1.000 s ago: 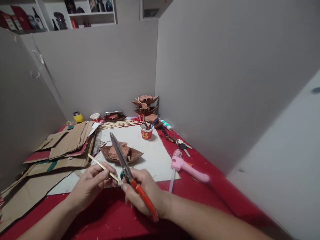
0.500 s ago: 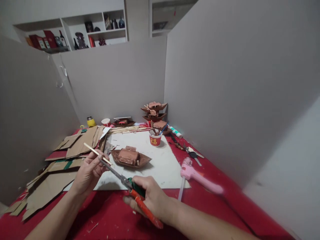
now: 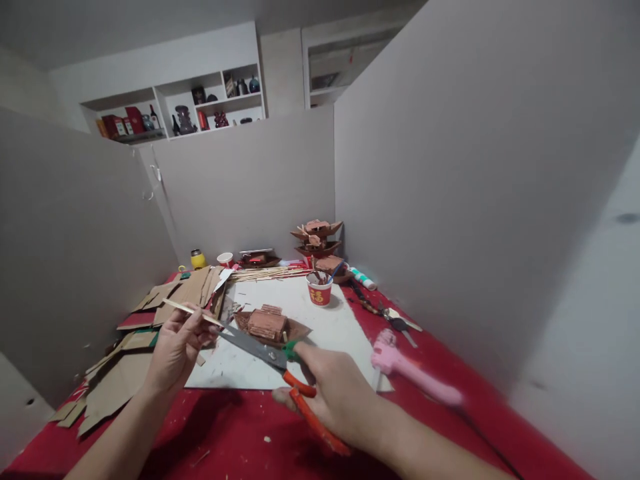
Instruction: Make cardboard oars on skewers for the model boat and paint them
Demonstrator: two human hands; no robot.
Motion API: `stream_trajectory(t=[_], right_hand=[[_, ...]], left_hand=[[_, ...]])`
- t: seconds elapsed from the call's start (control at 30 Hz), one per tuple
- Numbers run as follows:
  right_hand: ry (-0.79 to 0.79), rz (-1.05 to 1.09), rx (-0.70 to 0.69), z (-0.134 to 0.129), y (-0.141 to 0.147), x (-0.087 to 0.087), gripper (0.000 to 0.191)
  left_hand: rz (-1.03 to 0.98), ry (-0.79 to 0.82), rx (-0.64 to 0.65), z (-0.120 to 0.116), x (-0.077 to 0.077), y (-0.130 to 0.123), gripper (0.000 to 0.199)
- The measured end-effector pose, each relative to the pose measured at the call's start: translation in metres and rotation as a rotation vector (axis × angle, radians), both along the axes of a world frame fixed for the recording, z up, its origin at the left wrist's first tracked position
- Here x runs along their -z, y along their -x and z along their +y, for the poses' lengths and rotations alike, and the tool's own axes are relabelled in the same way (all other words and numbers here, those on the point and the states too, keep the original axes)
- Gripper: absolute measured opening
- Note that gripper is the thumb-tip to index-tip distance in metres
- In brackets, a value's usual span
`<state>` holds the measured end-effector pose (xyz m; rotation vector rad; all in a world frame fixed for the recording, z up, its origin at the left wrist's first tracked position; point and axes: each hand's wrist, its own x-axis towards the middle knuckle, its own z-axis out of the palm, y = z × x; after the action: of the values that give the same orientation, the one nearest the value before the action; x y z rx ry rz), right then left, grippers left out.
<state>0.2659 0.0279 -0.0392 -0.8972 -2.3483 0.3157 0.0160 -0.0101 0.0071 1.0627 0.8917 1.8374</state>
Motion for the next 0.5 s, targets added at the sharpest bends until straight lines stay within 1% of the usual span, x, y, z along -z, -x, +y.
stream_trajectory(t=[0.1,0.2,0.37,0.5], right_hand=[[-0.054,-0.037,0.068,0.005,-0.002,-0.009,0.031],[-0.129,-0.043,0.084,0.013,0.000,-0.012,0.034],[-0.281,-0.009,0.043,0.022,0.005,-0.009,0.036],[-0.359,0.005,0.060,0.027,0.008,-0.004,0.038]], left_hand=[[0.022,-0.032,-0.020,-0.003,-0.006,-0.001,0.027],[0.031,-0.056,-0.046,-0.005,-0.008,-0.002,0.027],[0.039,-0.053,-0.108,-0.006,-0.004,-0.001,0.027],[0.064,-0.054,-0.135,-0.003,0.000,-0.003,0.025]])
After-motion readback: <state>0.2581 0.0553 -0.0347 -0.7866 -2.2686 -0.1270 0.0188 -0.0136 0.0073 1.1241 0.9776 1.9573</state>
